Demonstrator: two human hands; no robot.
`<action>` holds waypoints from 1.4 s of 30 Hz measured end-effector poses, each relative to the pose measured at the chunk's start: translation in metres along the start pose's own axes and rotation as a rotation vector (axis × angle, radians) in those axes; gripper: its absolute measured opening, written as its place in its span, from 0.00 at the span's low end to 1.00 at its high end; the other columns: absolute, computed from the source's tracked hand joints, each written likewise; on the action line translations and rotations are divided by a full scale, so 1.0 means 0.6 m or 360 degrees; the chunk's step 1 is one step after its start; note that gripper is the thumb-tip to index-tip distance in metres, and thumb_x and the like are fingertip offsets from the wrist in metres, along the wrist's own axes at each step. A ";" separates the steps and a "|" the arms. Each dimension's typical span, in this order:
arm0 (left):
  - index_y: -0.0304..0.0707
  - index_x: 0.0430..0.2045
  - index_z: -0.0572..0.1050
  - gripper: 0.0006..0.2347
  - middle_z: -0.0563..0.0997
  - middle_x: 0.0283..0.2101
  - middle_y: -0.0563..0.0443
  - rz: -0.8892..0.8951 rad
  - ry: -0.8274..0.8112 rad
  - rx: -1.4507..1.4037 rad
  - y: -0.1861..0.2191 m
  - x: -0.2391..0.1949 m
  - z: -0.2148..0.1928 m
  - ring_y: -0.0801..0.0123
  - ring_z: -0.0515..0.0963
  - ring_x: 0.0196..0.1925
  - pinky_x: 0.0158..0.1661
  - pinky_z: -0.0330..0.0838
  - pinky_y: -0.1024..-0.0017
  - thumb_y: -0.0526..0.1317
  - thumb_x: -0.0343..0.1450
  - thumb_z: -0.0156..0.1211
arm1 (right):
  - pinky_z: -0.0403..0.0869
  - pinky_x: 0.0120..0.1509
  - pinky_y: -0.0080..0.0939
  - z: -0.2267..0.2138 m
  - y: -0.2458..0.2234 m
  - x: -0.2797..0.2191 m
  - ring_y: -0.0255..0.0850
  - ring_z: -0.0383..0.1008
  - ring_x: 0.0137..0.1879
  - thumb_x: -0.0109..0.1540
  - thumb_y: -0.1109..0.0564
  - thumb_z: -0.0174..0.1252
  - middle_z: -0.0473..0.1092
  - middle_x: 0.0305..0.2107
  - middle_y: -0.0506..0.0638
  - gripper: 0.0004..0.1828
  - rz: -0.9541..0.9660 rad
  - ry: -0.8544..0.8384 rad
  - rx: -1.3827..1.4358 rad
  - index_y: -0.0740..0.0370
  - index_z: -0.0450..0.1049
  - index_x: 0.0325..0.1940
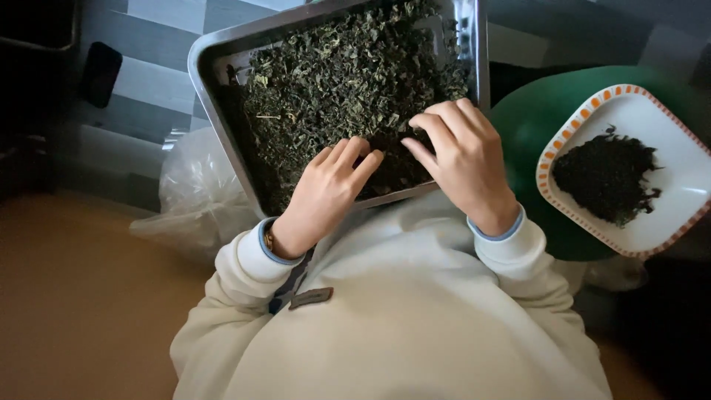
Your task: Sorting dried tea leaves by hand to remove stems and debris, placing the sorted leaves into a separate bowl.
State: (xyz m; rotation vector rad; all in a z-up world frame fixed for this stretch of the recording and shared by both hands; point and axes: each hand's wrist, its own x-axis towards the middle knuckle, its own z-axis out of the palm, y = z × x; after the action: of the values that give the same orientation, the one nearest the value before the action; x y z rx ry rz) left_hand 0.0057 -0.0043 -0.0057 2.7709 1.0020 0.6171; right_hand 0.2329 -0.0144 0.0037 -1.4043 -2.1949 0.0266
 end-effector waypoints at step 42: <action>0.30 0.33 0.72 0.06 0.76 0.37 0.44 -0.0086 0.0061 -0.0363 -0.018 0.022 -0.042 0.60 0.77 0.33 0.31 0.75 0.66 0.32 0.77 0.63 | 0.67 0.57 0.56 -0.143 0.008 -0.108 0.55 0.72 0.45 0.71 0.64 0.73 0.76 0.40 0.59 0.06 0.0333 0.0260 -0.0045 0.67 0.85 0.40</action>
State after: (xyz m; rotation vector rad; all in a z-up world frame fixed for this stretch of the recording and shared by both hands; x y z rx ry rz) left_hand -0.0022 0.0120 0.0185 2.5352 0.9455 0.7302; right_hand 0.2952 -0.0896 0.0490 -1.5881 -1.9174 -0.0431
